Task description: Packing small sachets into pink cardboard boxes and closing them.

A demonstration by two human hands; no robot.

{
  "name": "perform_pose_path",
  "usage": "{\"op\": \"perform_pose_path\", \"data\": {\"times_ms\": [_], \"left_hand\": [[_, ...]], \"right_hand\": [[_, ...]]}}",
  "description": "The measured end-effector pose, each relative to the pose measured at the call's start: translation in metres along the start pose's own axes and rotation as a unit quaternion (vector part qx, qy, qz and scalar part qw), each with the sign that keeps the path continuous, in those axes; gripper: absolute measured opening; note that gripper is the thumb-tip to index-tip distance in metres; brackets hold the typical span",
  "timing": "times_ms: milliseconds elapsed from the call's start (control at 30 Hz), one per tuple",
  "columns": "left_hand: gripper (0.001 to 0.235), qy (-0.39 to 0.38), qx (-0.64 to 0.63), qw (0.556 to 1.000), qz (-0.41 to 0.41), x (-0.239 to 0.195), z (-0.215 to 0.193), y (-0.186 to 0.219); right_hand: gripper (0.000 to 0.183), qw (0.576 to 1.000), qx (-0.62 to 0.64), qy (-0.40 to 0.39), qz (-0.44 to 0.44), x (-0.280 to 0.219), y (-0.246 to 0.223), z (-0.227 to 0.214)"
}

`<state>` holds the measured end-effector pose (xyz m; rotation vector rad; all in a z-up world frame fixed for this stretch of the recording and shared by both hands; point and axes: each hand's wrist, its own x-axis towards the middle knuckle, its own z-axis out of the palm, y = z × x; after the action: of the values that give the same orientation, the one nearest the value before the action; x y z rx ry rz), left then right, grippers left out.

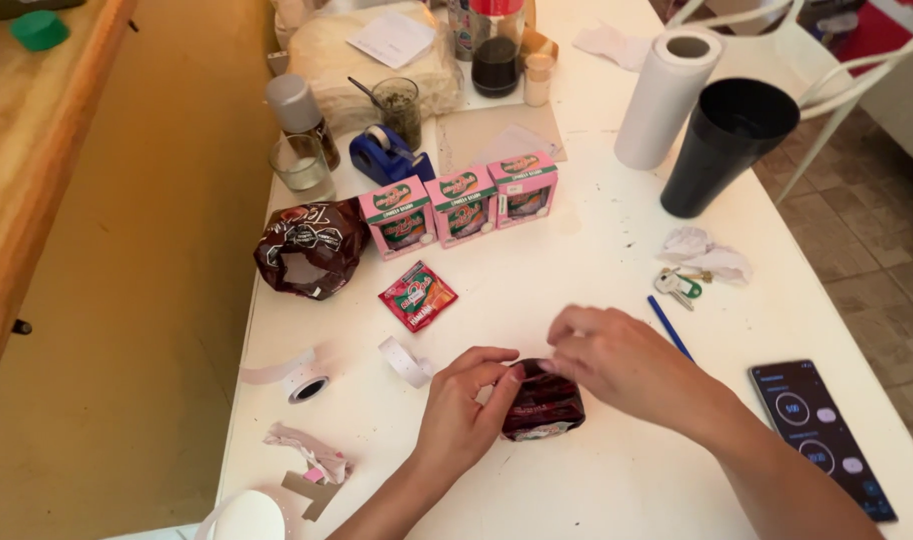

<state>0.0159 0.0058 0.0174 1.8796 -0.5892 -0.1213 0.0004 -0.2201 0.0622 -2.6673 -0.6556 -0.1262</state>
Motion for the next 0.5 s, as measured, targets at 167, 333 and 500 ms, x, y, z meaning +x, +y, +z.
{"op": "perform_pose_path", "data": {"times_ms": [167,333,500], "left_hand": [[0.025,0.022,0.021,0.991,0.133,-0.012,0.002,-0.003],[0.084,-0.015,0.136,0.98,0.143,-0.032,0.005,-0.01],[0.083,0.006,0.199,0.966,0.166,-0.033,0.012,-0.03]], "right_hand": [[0.029,0.997,0.081,0.002,0.004,0.082,0.001,0.018],[0.056,0.989,-0.015,-0.114,-0.094,0.181,0.034,0.109],[0.09,0.975,-0.066,-0.179,-0.118,0.221,0.06,0.145]]}}
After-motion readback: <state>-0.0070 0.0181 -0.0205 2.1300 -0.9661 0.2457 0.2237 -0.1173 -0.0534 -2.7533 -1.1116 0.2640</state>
